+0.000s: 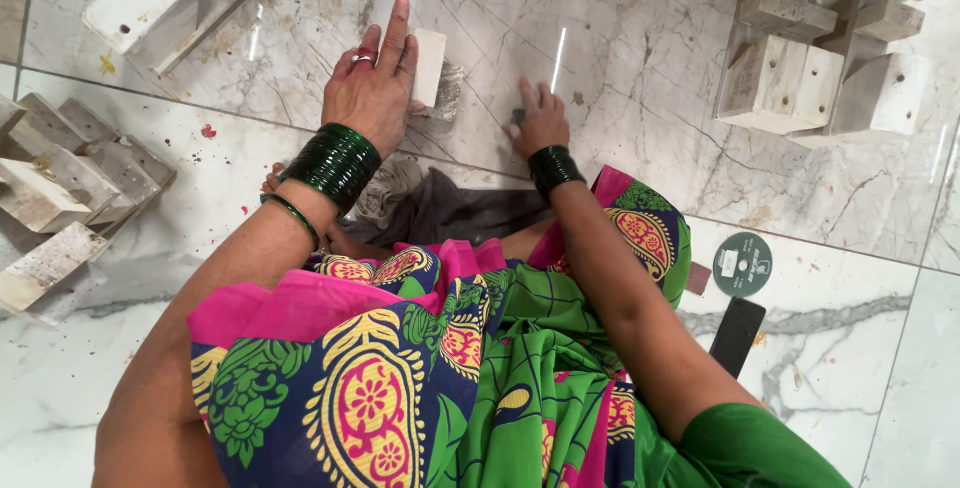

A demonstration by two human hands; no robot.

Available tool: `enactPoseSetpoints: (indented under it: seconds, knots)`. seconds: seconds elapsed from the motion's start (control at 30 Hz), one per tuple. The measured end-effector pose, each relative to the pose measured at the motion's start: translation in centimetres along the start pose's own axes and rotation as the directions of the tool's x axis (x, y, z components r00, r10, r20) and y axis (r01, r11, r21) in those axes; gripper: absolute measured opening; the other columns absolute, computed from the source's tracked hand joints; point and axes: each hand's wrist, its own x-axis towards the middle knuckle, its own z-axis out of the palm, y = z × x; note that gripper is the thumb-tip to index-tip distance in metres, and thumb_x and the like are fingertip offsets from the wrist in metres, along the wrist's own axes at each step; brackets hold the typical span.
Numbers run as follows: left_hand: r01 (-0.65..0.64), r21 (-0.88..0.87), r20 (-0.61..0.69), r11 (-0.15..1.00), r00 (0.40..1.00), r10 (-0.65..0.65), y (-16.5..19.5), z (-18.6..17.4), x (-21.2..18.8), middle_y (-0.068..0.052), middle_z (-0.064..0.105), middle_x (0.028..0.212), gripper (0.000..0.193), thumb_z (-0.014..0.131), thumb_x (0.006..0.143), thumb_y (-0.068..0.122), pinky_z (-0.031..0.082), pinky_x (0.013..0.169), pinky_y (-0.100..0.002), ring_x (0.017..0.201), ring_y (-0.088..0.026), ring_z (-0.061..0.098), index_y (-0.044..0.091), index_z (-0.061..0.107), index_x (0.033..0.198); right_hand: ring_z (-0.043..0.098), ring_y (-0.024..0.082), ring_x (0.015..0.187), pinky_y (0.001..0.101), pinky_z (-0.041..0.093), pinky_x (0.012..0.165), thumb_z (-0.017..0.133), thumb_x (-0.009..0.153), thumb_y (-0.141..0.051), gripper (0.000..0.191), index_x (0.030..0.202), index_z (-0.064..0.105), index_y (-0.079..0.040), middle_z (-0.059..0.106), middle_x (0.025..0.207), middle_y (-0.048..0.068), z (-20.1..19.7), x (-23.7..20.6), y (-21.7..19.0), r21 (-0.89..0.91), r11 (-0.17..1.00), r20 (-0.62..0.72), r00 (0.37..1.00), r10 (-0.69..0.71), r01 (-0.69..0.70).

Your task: The person sits on the floor and sands small white blocks, rubbing a sanding block over their surfaces and turning the blocks to reach different sides. They set finished blocks aside with other completed pieces and pick up a new block to sand.

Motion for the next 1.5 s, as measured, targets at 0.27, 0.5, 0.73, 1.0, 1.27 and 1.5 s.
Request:
enactPoseSetpoints:
  seconds: [0.27, 0.5, 0.73, 1.0, 1.27, 1.5]
  knots:
    - [0.009, 0.089, -0.175, 0.996, 0.985, 0.006, -0.5, 1.8, -0.6, -0.013, 0.004, 0.175, 0.066, 0.071, 0.094, 0.025, 0.033, 0.123, -0.043, 0.159, -0.030, 0.027, -0.001, 0.050, 0.151, 0.063, 0.036, 0.115, 0.0447, 0.055, 0.099, 0.078, 0.080, -0.004, 0.069, 0.144, 0.055, -0.018, 0.061, 0.130, 0.016, 1.4, 0.2, -0.7, 0.318, 0.948, -0.139, 0.990, 0.018, 0.027]
    - [-0.071, 0.063, -0.172, 0.995, 0.982, 0.081, -0.3, 1.2, -2.1, -0.013, 0.014, 0.174, 0.058, 0.072, 0.092, 0.024, 0.029, 0.124, -0.043, 0.160, -0.030, 0.020, 0.004, 0.057, 0.144, 0.072, 0.023, 0.102, 0.0353, 0.065, 0.087, 0.081, 0.085, 0.005, 0.051, 0.130, 0.056, 0.001, 0.068, 0.119, 0.016, 0.9, 3.1, -0.1, 0.985, 0.077, 0.135, 0.973, 0.186, -0.151]
    - [-0.048, 0.178, -0.160, 0.983, 0.984, 0.077, 0.8, 1.3, -2.2, -0.014, 0.016, 0.175, 0.068, 0.070, 0.090, 0.033, 0.016, 0.127, -0.040, 0.160, -0.026, 0.014, 0.005, 0.055, 0.149, 0.067, 0.020, 0.106, 0.0339, 0.060, 0.094, 0.076, 0.092, 0.001, 0.046, 0.137, 0.068, -0.006, 0.067, 0.118, 0.010, -0.3, 3.9, -3.1, 0.806, 0.536, -0.154, 0.963, -0.220, 0.251]
    - [-0.016, 0.539, -0.164, 0.842, 0.979, 0.123, 1.8, 0.0, -3.1, 0.001, 0.013, 0.177, 0.069, 0.063, 0.089, 0.034, -0.004, 0.128, -0.052, 0.162, -0.018, 0.007, 0.013, 0.053, 0.154, 0.067, 0.027, 0.095, 0.0396, 0.056, 0.083, 0.078, 0.091, -0.013, 0.043, 0.131, 0.063, -0.015, 0.065, 0.112, 0.008, 0.2, 1.0, -5.6, 0.385, 0.817, -0.358, 0.885, -0.297, 0.430]
    - [-0.035, 0.576, -0.144, 0.817, 0.979, 0.144, 1.8, -0.1, -3.4, 0.000, 0.015, 0.177, 0.061, 0.052, 0.094, 0.021, -0.003, 0.127, -0.055, 0.162, -0.019, 0.009, 0.014, 0.051, 0.155, 0.064, 0.026, 0.081, 0.0398, 0.054, 0.070, 0.076, 0.093, -0.023, 0.044, 0.136, 0.070, -0.020, 0.059, 0.099, 0.009, -0.6, 2.0, -4.8, 0.272, 0.891, -0.271, 0.917, -0.292, 0.364]
    - [-0.050, 0.578, -0.134, 0.814, 0.979, 0.155, 1.8, -0.4, -3.5, 0.005, 0.015, 0.176, 0.061, 0.051, 0.095, 0.019, -0.003, 0.126, -0.057, 0.162, -0.020, 0.011, 0.018, 0.051, 0.156, 0.067, 0.025, 0.088, 0.0379, 0.056, 0.074, 0.068, 0.096, -0.011, 0.010, 0.104, 0.073, -0.012, 0.060, 0.106, 0.008, 0.3, 0.0, -5.8, 0.231, 0.804, -0.310, 0.824, -0.473, 0.548]
